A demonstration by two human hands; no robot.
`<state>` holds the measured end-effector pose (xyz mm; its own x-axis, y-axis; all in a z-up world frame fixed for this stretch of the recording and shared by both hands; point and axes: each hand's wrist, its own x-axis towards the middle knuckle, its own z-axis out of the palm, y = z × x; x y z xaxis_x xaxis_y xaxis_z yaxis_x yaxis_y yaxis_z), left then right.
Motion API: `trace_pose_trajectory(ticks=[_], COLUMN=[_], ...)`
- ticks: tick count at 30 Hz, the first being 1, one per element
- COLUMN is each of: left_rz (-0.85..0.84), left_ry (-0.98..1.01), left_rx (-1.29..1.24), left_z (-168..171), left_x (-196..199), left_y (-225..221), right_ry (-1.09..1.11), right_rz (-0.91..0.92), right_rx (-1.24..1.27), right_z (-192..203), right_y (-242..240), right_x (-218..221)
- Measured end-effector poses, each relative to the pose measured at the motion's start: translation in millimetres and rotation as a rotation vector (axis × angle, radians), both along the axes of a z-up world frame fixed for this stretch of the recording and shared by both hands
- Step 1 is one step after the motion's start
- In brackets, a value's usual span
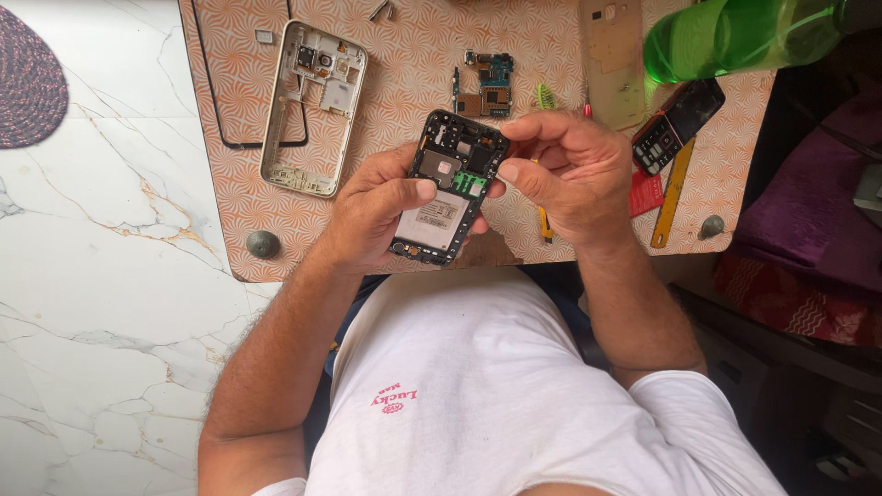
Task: The person disassembles a mobile phone using a utility knife to pry components apart and brushes the internal parts with a toothbrush while holding the phone body by hand.
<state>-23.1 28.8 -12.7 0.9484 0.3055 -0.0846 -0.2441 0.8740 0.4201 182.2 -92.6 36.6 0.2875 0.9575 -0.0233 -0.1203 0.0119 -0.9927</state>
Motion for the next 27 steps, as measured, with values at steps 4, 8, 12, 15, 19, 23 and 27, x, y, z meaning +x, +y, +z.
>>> trace_pose_trajectory(ticks=[4, 8, 12, 15, 19, 23, 27], left_rz=[0.008, 0.013, 0.018, 0.019, 0.013, 0.005, 0.065], left_ry=[0.012, 0.040, 0.040, 0.047, 0.041, -0.035, -0.102], left_rx=[0.059, 0.108, 0.078, 0.105, 0.108, -0.008, -0.001], left_z=[-2, -2, 0, 1, -3, -8, -9], left_x=[0, 2, 2, 1, 1, 2, -2], left_y=[-1, -2, -2, -1, -2, -3, -2], right_ry=[0.015, -0.007, -0.034, -0.062, -0.019, -0.215, -0.822], right_rz=[0.000, -0.016, -0.031, -0.036, -0.015, -0.017, -0.094], right_rx=[0.003, -0.014, -0.018, -0.016, -0.007, 0.052, 0.109], right_z=[-1, -3, -5, -4, -2, 4, 16], right_y=[-2, -3, -5, -4, -2, 4, 6], right_x=[1, 2, 1, 1, -1, -4, -16])
